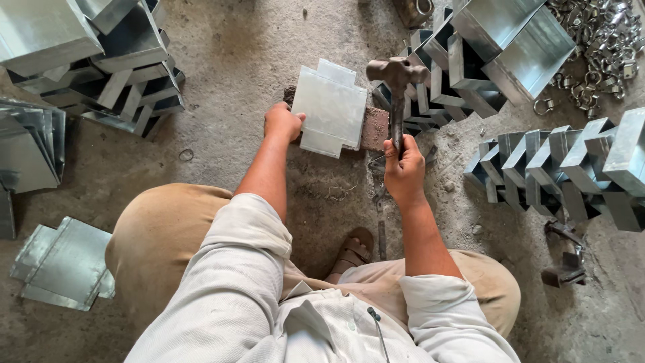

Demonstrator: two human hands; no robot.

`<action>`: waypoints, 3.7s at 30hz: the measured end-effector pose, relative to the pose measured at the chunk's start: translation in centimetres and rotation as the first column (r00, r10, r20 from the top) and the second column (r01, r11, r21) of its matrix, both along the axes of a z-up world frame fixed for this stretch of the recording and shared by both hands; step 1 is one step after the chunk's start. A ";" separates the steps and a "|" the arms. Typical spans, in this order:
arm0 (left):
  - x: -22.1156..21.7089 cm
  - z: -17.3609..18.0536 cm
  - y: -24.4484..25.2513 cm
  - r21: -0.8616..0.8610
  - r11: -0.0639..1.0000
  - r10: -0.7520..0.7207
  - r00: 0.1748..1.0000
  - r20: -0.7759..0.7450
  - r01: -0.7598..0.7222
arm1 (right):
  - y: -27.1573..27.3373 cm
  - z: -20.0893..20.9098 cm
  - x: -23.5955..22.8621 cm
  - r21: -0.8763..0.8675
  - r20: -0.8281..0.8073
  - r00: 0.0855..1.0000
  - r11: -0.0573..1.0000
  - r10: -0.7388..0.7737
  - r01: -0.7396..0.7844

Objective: The person sits on the floor and repeatedly hammers a stack of square metal plates placed on a brick. They adjust the stack and continue striking the metal with a hammer, surrounded by piles of similar metal pieces.

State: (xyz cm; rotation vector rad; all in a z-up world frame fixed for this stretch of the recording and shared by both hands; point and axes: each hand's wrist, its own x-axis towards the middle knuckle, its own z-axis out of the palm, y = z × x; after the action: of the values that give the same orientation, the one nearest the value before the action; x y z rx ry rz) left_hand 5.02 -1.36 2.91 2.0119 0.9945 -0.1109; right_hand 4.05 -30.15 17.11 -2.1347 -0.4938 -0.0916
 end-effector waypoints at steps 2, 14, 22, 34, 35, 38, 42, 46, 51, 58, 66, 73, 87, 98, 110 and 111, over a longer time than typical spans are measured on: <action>0.2 -0.7 0.3 -0.018 0.995 0.095 0.995 0.036 -0.094 | 0.2 0.4 0.0 0.005 0.000 1.000 1.000 0.016 -0.016; -0.7 3.9 -1.0 -0.074 0.993 0.083 0.991 -0.109 -0.092 | 0.3 -1.0 -1.3 0.204 0.271 0.963 0.977 0.005 -0.062; -0.6 3.4 -0.7 0.001 0.997 0.083 0.992 -0.091 -0.083 | 0.8 -6.8 -2.7 -0.382 -0.017 1.000 0.924 0.002 -0.009; -1.2 4.3 -0.1 -0.018 0.998 0.052 0.989 -0.137 -0.055 | -1.3 -9.8 -2.3 -0.474 0.084 0.996 0.881 0.038 0.007; -1.2 4.2 -0.1 -0.009 0.998 0.062 0.990 -0.125 -0.064 | -1.5 -9.6 -2.4 -0.482 0.059 0.998 0.876 0.018 0.012; -1.6 3.5 -0.2 -0.012 0.995 0.097 0.989 -0.115 -0.099 | -1.0 -8.7 -2.3 -0.443 -0.101 0.994 0.896 -0.046 -0.004; -1.6 4.0 0.0 -0.043 0.994 0.093 0.989 -0.112 -0.098 | -0.4 -10.2 -2.6 -0.336 -0.089 0.994 0.942 -0.057 0.024; -1.9 4.4 -0.2 -0.034 0.994 0.097 0.988 -0.123 -0.102 | 0.3 -9.9 -2.4 -0.485 -0.013 0.999 0.874 0.030 -0.032; -2.1 3.8 -0.4 0.009 0.998 0.066 0.993 -0.097 -0.065 | 2.2 -5.3 -3.4 -0.104 0.130 0.991 0.995 0.011 0.003; -2.1 5.2 0.0 -0.070 0.992 0.099 0.988 -0.120 -0.108 | 1.5 -10.2 -3.0 -0.122 0.209 0.976 0.992 0.054 -0.028; -2.4 3.8 -0.1 -0.046 0.993 0.107 0.988 -0.112 -0.113 | 2.6 -9.7 -4.0 -0.311 -0.175 0.984 0.948 0.011 -0.066; -2.0 4.3 0.4 -0.019 0.988 0.152 0.985 -0.081 -0.154 | 3.6 -8.5 -3.7 -0.415 -0.001 0.997 0.907 0.082 -0.075; -2.1 4.7 0.4 -0.059 0.995 0.072 0.987 -0.141 -0.081 | 0.1 -13.0 -2.5 -0.535 -0.203 0.973 0.845 -0.113 -0.013; -3.5 -0.6 1.4 -0.383 0.903 -0.144 0.978 0.154 0.193 | -0.6 -12.6 0.1 -0.238 -0.136 0.983 0.967 -0.125 0.091; -17.1 19.3 8.3 -0.280 0.960 0.170 0.760 0.627 0.016 | 2.9 -18.0 3.2 -0.492 -0.019 0.995 0.865 0.100 -0.097; -19.2 20.5 8.8 -0.362 0.932 0.252 0.710 0.657 0.004 | 3.0 -17.7 3.0 -0.521 -0.082 0.994 0.847 0.077 -0.109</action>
State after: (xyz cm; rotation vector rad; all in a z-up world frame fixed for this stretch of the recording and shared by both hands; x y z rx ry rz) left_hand -14.20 7.48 23.40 1.4553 0.5567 0.5004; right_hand 7.07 -27.14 -0.62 -2.6345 -0.6430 0.1842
